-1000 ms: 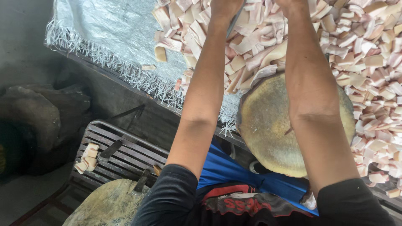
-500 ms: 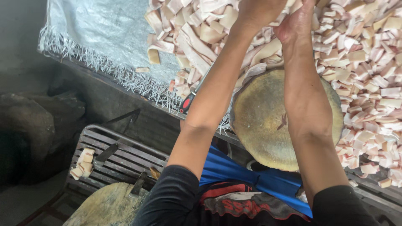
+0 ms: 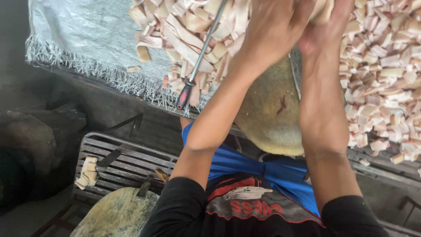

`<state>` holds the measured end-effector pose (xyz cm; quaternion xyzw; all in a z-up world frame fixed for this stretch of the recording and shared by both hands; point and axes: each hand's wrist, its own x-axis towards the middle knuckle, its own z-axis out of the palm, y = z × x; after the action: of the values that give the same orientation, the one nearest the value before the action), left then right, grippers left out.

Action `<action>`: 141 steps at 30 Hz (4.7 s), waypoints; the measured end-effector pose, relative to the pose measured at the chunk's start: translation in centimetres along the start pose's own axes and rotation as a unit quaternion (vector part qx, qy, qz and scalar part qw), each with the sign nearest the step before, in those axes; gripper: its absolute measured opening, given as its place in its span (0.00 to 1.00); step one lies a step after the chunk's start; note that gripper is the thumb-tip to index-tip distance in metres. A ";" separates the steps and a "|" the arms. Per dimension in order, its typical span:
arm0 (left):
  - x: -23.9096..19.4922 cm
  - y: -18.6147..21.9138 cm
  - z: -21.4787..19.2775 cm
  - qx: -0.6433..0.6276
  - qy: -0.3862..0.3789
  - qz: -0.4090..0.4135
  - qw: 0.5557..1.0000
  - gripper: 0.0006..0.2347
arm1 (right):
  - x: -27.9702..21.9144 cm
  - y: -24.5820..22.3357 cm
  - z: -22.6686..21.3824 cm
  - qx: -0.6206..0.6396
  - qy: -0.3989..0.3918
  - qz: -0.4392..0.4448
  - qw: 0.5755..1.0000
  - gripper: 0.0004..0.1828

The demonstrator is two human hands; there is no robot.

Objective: The person sits cross-legged on a metal bench and uses a large knife to chop strips of pork skin on a round wooden cutting board. The person repeatedly picks up strips, slices them into smaller pieces, and occasionally adjusts the pile of cut pieces on the board.

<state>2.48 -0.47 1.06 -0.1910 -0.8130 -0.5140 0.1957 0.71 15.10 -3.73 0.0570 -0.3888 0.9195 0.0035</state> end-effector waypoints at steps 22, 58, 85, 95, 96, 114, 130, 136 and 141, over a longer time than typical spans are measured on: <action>-16.6 -2.3 -2.7 0.096 -0.102 -0.280 0.950 0.29 | -28.5 -5.1 0.2 -0.820 0.129 0.138 0.540 0.31; -20.0 4.3 -1.3 0.114 -0.324 -0.165 0.925 0.23 | -42.8 -5.3 -4.3 -0.371 0.230 0.052 0.898 0.22; -25.2 6.2 8.1 0.173 -0.272 -0.175 0.930 0.35 | -45.3 -4.6 -0.3 -0.712 0.180 0.003 0.679 0.33; -26.3 4.6 9.1 0.025 -0.231 -0.264 0.936 0.18 | -45.2 -4.3 -0.2 -0.789 0.134 0.075 0.595 0.36; -26.3 4.5 9.2 0.027 -0.235 -0.275 0.932 0.16 | -45.0 -4.1 -0.3 -0.798 0.130 0.091 0.582 0.36; -20.7 3.7 3.9 0.212 -0.162 -0.107 0.958 0.37 | -44.5 -4.5 -0.8 -0.699 0.186 0.016 0.691 0.36; -19.7 3.1 12.9 0.005 -0.268 0.028 0.963 0.23 | -48.5 -6.9 -2.3 -0.528 0.348 0.060 0.772 0.34; -23.7 7.4 6.6 0.228 -0.429 0.131 0.864 0.23 | -49.0 -6.7 -1.6 -0.677 0.271 0.009 0.684 0.33; -24.2 6.0 4.2 0.226 -0.439 0.210 0.844 0.24 | -48.3 -6.5 -1.1 -0.698 0.266 0.034 0.664 0.32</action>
<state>25.58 3.12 -8.51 -0.5132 -0.8481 -0.1252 -0.0401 48.94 22.22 -5.04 -0.2220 -0.9013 0.3540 0.1143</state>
